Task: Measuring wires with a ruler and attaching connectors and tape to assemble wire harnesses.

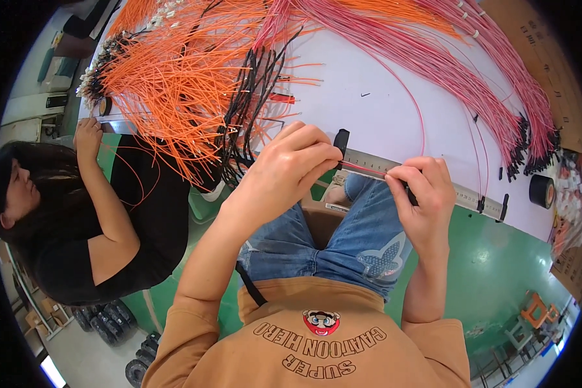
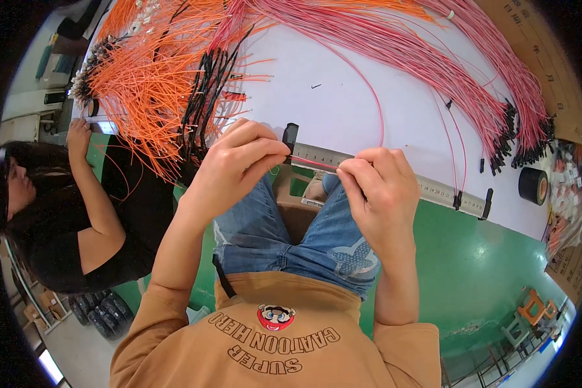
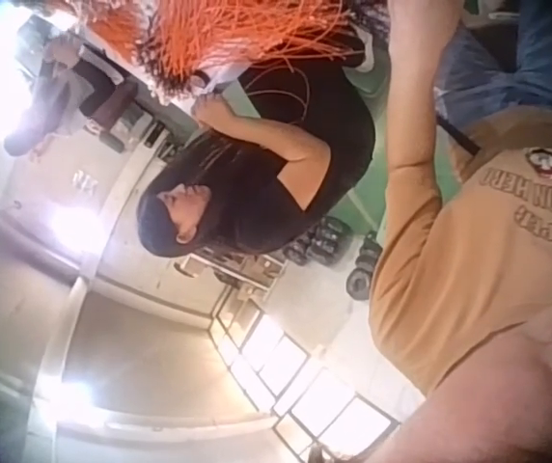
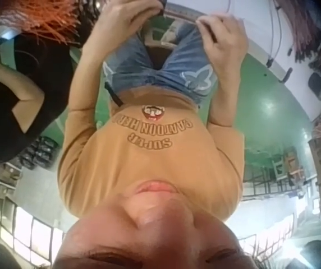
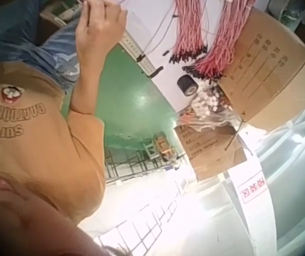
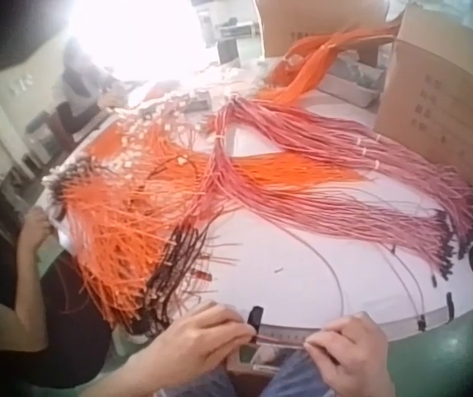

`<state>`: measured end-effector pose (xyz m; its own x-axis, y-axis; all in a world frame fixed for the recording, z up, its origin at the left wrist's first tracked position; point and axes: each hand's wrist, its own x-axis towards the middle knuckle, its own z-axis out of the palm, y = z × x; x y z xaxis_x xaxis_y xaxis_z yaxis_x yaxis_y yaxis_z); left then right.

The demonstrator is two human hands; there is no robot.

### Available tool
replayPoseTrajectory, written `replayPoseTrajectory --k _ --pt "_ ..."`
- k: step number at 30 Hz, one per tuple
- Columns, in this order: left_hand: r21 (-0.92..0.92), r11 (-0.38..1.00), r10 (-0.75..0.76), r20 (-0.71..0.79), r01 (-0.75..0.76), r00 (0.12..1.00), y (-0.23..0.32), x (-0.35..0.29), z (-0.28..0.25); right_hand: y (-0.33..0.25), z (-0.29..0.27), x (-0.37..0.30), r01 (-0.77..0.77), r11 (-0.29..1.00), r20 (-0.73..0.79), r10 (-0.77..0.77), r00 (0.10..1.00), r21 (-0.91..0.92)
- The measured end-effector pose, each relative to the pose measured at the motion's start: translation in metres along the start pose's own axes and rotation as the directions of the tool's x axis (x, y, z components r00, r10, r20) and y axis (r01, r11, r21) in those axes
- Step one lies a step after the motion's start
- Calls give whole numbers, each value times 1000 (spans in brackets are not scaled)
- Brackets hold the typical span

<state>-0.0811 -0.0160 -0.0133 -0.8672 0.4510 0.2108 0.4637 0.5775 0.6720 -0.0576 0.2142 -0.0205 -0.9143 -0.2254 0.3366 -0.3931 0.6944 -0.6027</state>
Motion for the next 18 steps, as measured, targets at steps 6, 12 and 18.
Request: replayPoseTrajectory --k 6,12,18 --pt "101 994 33 -21 -31 999 10 7 -2 1 1 0 -3 1000 -2 3 1000 -12" --pt "90 991 107 -46 -103 993 27 14 23 1 0 0 28 998 6 -28 1000 -48" --pt "48 996 72 -53 -69 996 27 15 37 2 1 0 28 999 -13 -29 999 -19"
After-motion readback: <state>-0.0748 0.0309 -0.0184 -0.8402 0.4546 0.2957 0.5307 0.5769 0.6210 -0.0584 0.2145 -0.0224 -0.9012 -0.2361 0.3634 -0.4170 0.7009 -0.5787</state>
